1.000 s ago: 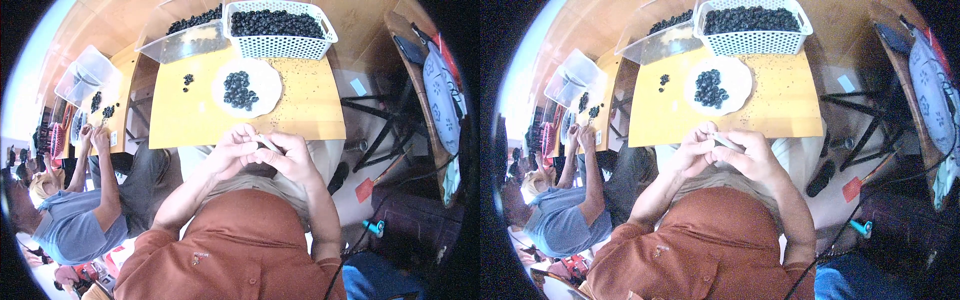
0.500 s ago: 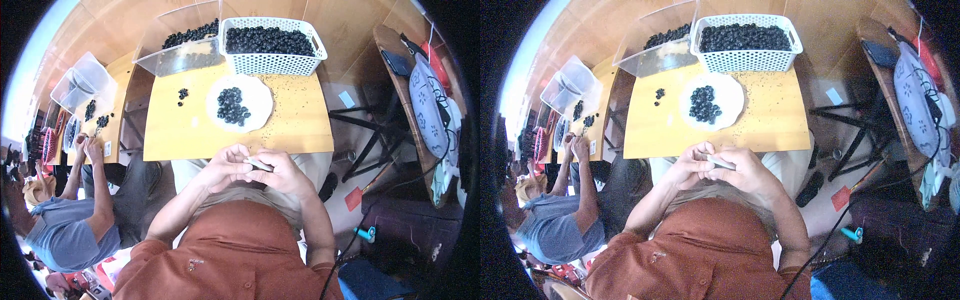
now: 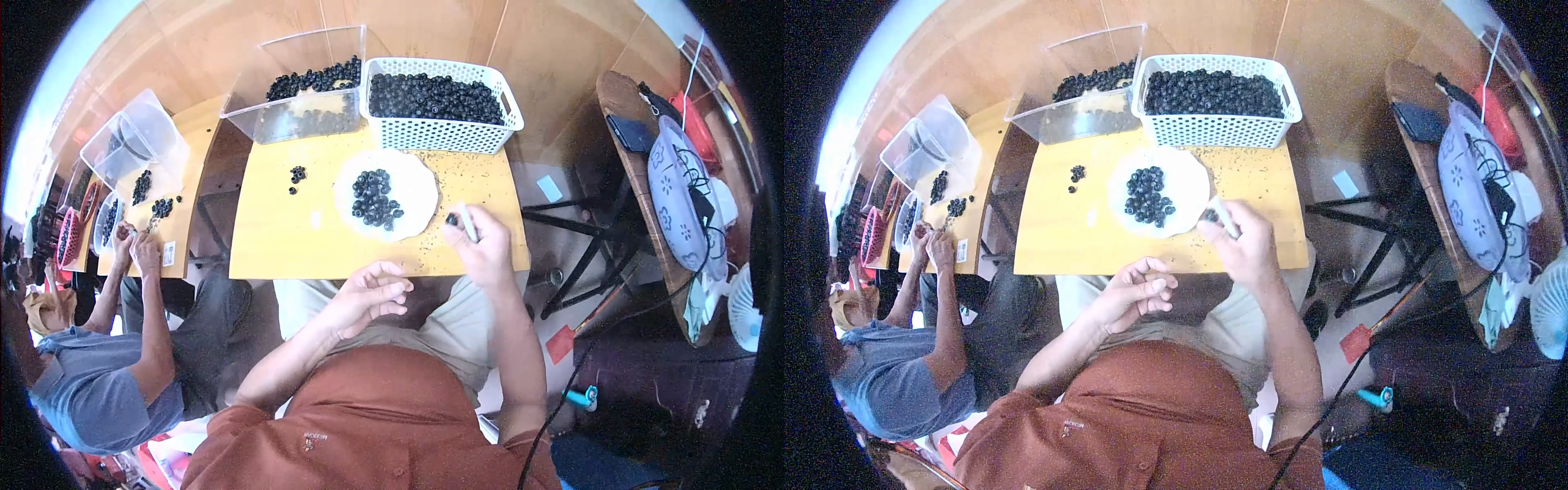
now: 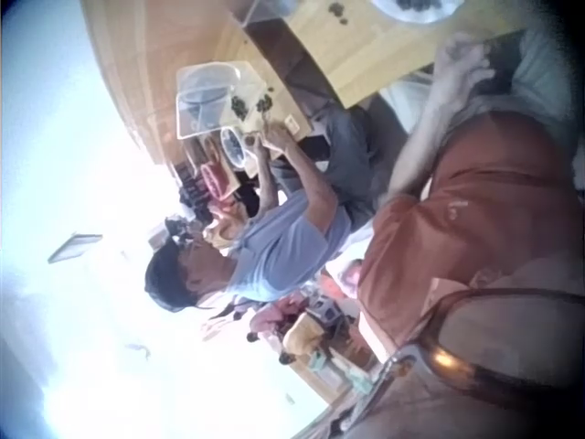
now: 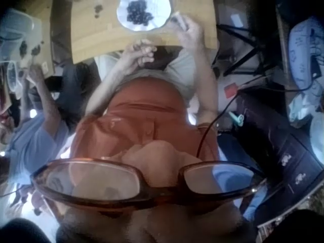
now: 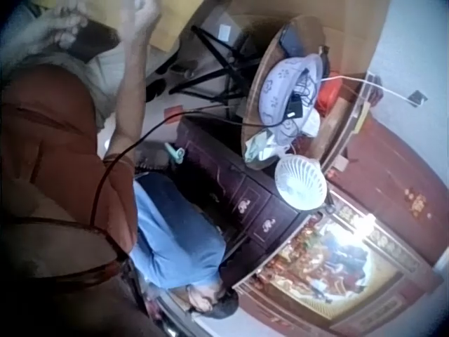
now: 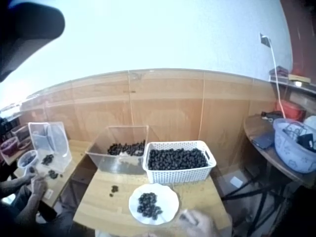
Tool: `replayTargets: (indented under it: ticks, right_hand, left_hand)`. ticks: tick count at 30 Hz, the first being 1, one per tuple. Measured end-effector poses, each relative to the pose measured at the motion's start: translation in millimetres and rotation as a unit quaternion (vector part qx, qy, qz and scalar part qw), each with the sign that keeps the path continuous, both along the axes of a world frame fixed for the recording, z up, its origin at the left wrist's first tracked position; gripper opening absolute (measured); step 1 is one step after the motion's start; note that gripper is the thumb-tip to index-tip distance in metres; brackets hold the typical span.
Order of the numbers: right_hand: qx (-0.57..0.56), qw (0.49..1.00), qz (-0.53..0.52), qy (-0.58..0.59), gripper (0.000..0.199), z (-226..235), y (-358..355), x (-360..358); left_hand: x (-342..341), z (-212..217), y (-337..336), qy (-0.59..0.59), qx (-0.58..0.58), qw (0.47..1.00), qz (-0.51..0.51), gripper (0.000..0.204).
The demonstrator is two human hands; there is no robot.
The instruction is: Manually trimming excess material from small black molded parts using a knife and sorting them into containers.
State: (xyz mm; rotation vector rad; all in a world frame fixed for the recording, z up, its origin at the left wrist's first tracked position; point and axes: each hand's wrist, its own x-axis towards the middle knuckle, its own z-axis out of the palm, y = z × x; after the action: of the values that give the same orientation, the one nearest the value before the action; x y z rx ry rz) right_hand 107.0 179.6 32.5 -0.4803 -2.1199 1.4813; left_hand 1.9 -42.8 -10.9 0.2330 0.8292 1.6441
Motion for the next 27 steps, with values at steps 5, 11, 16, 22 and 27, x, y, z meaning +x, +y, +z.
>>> replayTargets:
  ticks: [5,11,16,22,27]
  right_hand:
    - [0.142,0.965,-0.208,0.069,0.026,51,63,-57]
    - [0.231,0.943,-0.221,0.091,0.032,51,135,-100]
    - [0.189,0.956,-0.224,0.005,0.034,22,108,-76]
    - [0.269,0.937,-0.200,-0.093,0.029,-27,73,-44]
    - [0.316,0.925,-0.177,-0.116,0.029,-57,54,-31]
  left_hand:
    - [10,-11,-5,-0.001,-0.010,1.000,0.016,0.016]
    - [11,-17,-9,0.028,-0.037,0.998,0.036,0.013]
    - [2,-35,-22,0.152,-0.068,0.983,0.073,0.013]
    - [0,-19,-17,0.261,-0.058,0.961,0.077,0.010]
    - [-17,-3,-12,0.502,-0.124,0.847,0.122,0.010]
